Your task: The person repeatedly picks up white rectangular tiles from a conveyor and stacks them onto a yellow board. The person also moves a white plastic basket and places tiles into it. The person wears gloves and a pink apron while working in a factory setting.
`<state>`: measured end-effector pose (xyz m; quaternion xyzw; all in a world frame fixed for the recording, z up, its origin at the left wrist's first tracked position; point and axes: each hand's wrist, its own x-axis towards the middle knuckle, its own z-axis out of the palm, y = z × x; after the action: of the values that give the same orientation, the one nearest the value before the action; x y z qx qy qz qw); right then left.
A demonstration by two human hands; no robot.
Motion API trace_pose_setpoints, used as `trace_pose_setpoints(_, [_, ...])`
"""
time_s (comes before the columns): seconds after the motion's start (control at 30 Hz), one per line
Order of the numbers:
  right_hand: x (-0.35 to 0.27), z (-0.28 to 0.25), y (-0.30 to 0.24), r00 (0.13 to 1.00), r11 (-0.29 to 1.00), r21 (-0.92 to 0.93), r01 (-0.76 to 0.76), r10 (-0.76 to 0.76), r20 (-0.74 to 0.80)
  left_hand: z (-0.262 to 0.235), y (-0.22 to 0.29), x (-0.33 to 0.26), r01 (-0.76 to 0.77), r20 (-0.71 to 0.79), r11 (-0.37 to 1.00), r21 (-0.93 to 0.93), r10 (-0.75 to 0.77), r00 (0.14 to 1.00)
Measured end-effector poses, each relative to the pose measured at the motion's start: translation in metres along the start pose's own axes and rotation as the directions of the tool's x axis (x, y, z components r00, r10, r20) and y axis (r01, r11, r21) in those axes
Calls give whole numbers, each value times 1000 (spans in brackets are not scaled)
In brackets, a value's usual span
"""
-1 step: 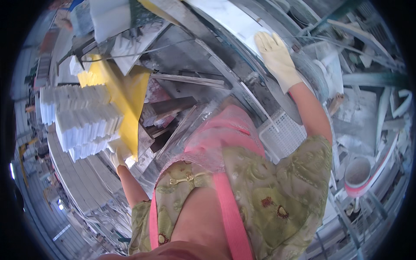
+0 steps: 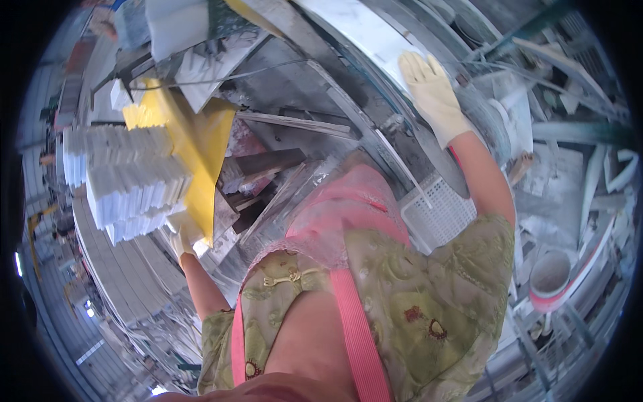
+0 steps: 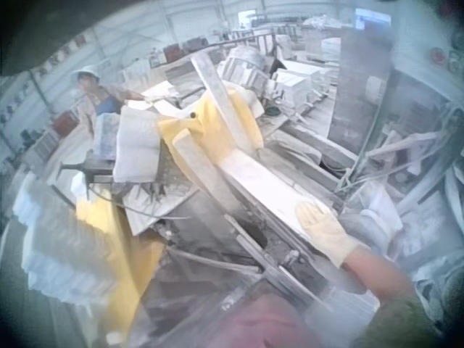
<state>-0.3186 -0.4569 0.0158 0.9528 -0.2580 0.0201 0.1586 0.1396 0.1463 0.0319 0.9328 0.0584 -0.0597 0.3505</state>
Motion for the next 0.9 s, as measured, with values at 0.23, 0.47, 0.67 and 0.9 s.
trace_pose_setpoints(0.23, [25,-3,-3,974,990,114,-79,52,221,-8,6,-10,-11,137,994,-107,25,990])
trace_pose_setpoints(0.47, [26,1,-14,999,992,123,26,-29,16,-35,-7,14,-67,412,997,48,42,910])
trace_pose_setpoints(0.67, [51,-53,-42,936,823,446,-353,303,182,-22,-18,19,-359,246,921,148,317,916])
trace_pose_setpoints(0.9, [55,-143,-301,996,-201,980,-16,-89,-2,-18,4,-9,-306,253,952,8,294,922])
